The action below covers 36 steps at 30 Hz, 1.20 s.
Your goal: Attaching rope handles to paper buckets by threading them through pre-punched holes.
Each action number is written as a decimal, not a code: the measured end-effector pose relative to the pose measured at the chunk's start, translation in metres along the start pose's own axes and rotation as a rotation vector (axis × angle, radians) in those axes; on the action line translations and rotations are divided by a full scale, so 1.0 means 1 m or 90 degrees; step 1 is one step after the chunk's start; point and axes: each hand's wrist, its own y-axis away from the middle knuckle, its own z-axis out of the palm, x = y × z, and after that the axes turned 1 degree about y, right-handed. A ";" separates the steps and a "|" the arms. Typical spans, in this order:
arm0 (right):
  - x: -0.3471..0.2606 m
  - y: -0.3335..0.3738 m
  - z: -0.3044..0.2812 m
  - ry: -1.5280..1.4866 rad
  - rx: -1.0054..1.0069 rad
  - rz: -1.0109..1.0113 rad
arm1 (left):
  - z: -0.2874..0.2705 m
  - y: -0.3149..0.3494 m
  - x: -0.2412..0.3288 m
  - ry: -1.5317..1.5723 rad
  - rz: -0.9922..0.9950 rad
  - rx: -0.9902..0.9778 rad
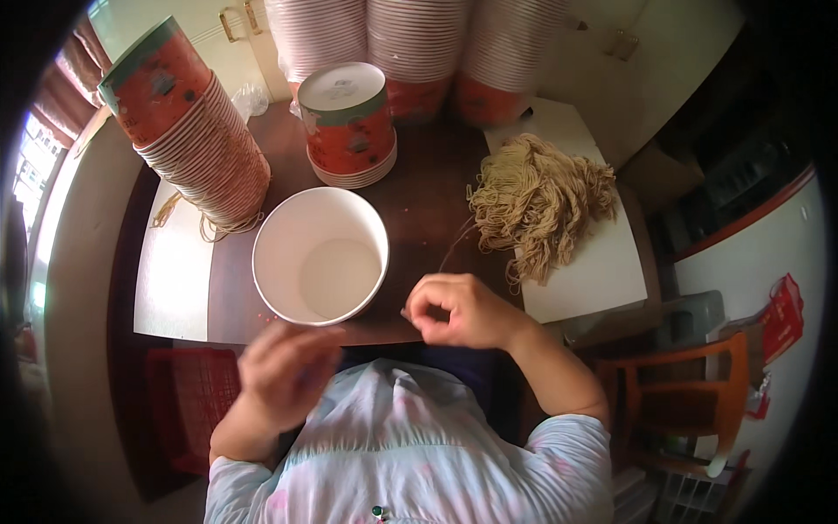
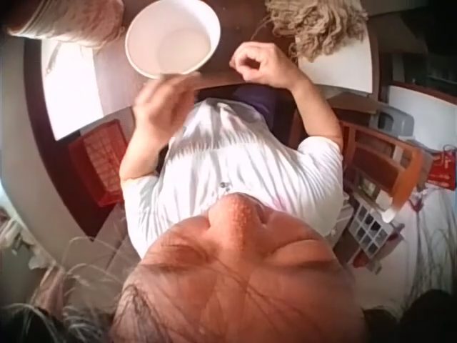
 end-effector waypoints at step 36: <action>-0.067 0.000 0.043 -0.397 -0.024 0.152 | 0.019 0.022 0.012 0.199 -0.143 0.031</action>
